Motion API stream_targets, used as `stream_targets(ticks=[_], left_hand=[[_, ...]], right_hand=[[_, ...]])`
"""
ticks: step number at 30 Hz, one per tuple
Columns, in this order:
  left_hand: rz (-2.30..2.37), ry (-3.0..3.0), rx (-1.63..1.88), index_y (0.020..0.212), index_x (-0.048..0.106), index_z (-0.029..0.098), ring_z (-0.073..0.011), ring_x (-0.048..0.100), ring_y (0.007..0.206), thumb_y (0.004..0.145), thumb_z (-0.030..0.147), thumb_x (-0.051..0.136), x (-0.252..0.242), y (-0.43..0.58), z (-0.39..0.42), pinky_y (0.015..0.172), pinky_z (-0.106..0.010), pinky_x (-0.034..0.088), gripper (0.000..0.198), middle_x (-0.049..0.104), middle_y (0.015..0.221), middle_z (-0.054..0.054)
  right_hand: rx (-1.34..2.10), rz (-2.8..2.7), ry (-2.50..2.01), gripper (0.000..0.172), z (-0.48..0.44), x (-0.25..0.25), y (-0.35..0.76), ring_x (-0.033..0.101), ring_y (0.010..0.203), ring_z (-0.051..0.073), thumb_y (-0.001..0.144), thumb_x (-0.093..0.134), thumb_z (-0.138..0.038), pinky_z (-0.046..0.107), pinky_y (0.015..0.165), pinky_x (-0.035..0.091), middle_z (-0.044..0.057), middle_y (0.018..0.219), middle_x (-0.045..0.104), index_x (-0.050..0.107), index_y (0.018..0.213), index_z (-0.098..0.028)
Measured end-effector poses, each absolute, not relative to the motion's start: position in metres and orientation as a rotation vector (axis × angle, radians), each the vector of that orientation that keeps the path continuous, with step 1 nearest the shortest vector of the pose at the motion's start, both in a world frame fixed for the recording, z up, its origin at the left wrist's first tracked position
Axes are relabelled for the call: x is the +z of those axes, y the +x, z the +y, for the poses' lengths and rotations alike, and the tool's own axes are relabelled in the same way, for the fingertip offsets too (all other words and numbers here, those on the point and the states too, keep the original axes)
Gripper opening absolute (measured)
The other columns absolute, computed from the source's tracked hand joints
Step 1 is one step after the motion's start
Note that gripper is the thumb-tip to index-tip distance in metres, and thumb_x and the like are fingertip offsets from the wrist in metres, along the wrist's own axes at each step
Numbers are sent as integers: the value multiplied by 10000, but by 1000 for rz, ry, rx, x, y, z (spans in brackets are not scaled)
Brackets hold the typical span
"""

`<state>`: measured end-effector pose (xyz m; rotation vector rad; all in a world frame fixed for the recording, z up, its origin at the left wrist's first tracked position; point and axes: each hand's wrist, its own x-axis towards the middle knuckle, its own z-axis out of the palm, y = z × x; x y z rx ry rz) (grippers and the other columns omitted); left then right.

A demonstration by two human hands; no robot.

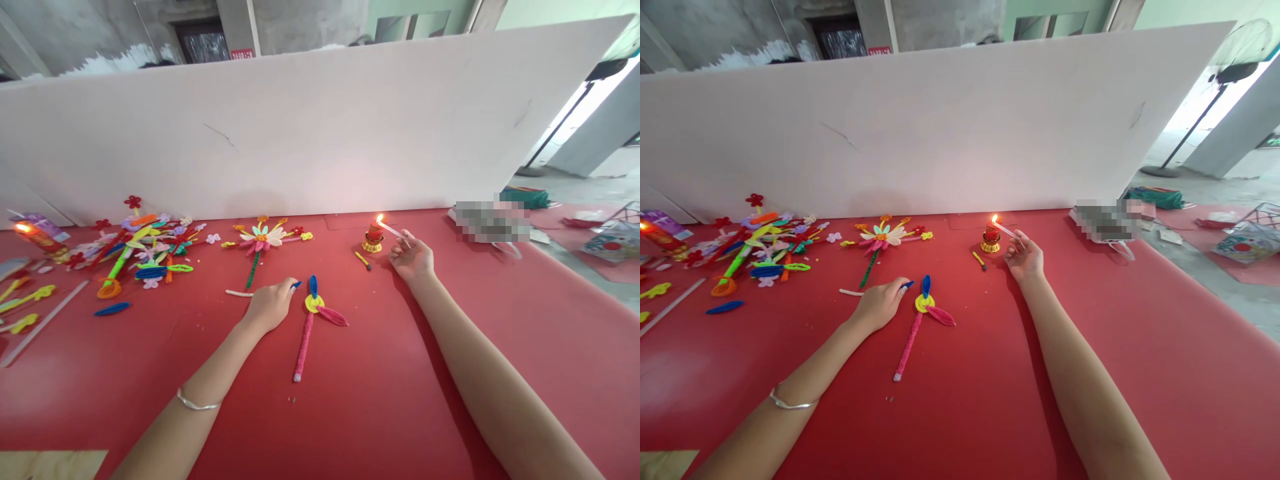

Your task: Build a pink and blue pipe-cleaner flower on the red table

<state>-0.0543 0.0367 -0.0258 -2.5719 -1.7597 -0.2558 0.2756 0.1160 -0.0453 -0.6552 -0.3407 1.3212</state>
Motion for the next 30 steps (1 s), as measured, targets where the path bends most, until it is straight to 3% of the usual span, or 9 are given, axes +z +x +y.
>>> stream_targets(ticks=[30], left_hand=[[-1780, -2577, -255, 1128, 521, 193, -220, 657, 848, 918, 247, 334, -24, -54, 36, 641, -272, 447, 286, 684, 971, -88]], right_hand=[[1329, -367, -649, 209, 116, -48, 276, 412, 435, 64, 591, 530, -183, 200, 399, 372, -59, 608, 530, 535, 796, -226]])
